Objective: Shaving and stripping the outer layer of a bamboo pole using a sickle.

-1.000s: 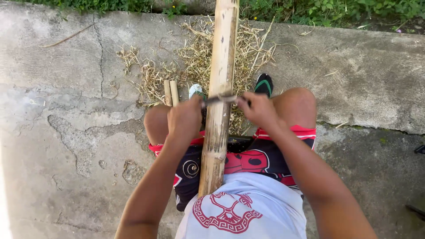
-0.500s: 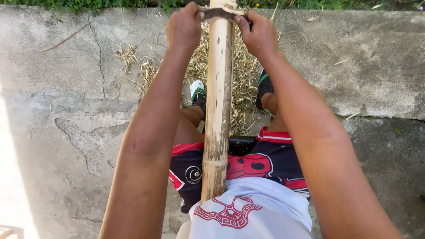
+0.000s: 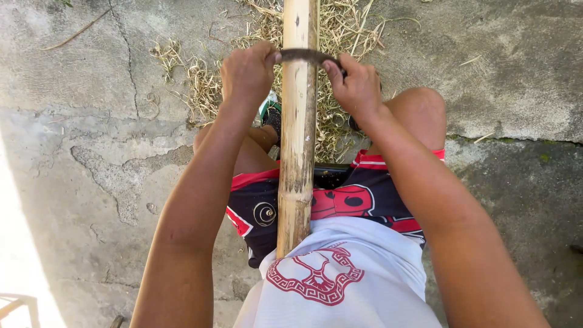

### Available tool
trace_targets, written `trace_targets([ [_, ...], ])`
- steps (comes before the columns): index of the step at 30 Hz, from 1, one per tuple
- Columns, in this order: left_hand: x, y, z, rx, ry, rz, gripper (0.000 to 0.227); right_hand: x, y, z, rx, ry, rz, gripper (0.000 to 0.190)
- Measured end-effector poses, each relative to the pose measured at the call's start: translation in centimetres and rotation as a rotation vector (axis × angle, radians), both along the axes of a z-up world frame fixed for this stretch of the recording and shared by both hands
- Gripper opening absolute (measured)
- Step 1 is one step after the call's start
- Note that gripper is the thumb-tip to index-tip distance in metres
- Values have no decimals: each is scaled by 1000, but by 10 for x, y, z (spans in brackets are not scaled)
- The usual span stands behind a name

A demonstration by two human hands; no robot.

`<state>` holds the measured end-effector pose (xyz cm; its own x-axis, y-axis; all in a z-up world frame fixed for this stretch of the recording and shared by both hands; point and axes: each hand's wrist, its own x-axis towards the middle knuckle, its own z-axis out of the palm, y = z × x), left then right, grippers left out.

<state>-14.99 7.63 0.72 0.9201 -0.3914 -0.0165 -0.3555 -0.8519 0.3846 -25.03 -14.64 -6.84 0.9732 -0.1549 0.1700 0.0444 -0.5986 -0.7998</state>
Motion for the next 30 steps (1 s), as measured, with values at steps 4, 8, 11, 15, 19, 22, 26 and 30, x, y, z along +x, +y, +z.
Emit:
trace_targets([
  [4, -45, 20, -3, 64, -45, -46, 26, -45, 15, 15, -65, 12, -39, 46],
  [8, -99, 33, 29, 59, 134, -7, 20, -93, 27, 29, 47, 51, 27, 44],
  [11, -154, 57, 58, 0, 223, 4, 17, -134, 33, 60, 136, 284, 158, 39],
  [15, -174, 61, 77, -99, 813, 129, 11, -136, 19, 68, 279, 490, 478, 34],
  [19, -129, 45, 26, -55, 196, 107, 14, -70, 12, 59, -3, 404, 252, 40],
  [22, -52, 19, -13, -36, 60, 165, 23, -5, 2, 39, -105, 376, 132, 41],
  [26, 30, -14, -45, -35, 111, 272, 30, 60, -13, 28, -146, 327, 38, 46],
  [30, 59, -15, -73, -198, -68, 244, 22, 80, -17, 20, -253, 9, -44, 43],
])
